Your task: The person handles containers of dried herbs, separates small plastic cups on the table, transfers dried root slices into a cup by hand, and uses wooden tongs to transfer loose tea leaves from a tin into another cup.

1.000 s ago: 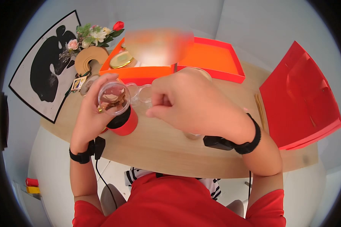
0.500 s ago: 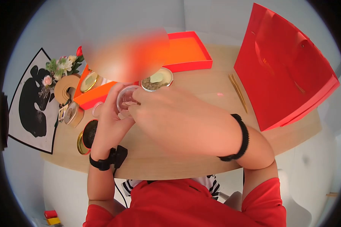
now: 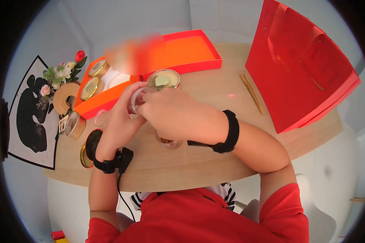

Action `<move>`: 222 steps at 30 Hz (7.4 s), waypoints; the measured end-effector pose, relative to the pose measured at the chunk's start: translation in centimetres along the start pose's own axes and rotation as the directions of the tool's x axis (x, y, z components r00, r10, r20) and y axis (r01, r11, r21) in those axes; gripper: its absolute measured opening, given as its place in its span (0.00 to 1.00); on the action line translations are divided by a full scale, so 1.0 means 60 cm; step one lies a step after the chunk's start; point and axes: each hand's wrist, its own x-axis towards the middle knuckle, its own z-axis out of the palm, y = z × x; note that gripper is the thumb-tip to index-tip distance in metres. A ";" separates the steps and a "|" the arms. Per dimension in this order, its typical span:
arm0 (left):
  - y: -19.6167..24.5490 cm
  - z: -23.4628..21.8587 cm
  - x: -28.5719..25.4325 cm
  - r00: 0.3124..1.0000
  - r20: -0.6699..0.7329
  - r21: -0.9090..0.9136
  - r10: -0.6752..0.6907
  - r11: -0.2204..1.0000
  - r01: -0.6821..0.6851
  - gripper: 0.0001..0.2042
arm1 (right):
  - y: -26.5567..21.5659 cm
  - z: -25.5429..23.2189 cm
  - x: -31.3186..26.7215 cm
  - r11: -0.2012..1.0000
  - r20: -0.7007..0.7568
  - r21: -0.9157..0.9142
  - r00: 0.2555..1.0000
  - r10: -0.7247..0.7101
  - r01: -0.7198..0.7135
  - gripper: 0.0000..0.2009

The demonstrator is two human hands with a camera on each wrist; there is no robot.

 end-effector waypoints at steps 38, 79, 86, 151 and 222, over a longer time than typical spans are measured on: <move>-0.026 0.001 -0.022 0.996 -0.003 0.002 0.091 0.996 -0.091 0.34 | -0.012 -0.016 0.005 0.988 0.166 0.138 0.985 0.051 -0.074 0.17; -0.024 -0.004 -0.020 0.999 0.022 0.043 0.043 0.998 -0.044 0.38 | -0.006 -0.032 -0.002 0.990 0.041 0.125 0.998 0.056 -0.061 0.12; -0.031 0.001 -0.022 0.997 0.021 0.087 0.077 0.993 -0.079 0.38 | -0.008 -0.045 0.000 0.942 0.042 0.300 0.989 0.142 -0.148 0.11; -0.041 0.009 -0.017 0.996 -0.061 -0.099 0.073 0.992 -0.078 0.36 | -0.021 -0.010 -0.016 0.986 -0.033 0.132 0.994 -0.100 0.104 0.24; -0.048 0.013 -0.015 0.992 -0.079 -0.015 0.101 0.995 -0.103 0.36 | -0.020 0.016 0.001 0.935 0.138 0.340 0.989 0.054 -0.098 0.23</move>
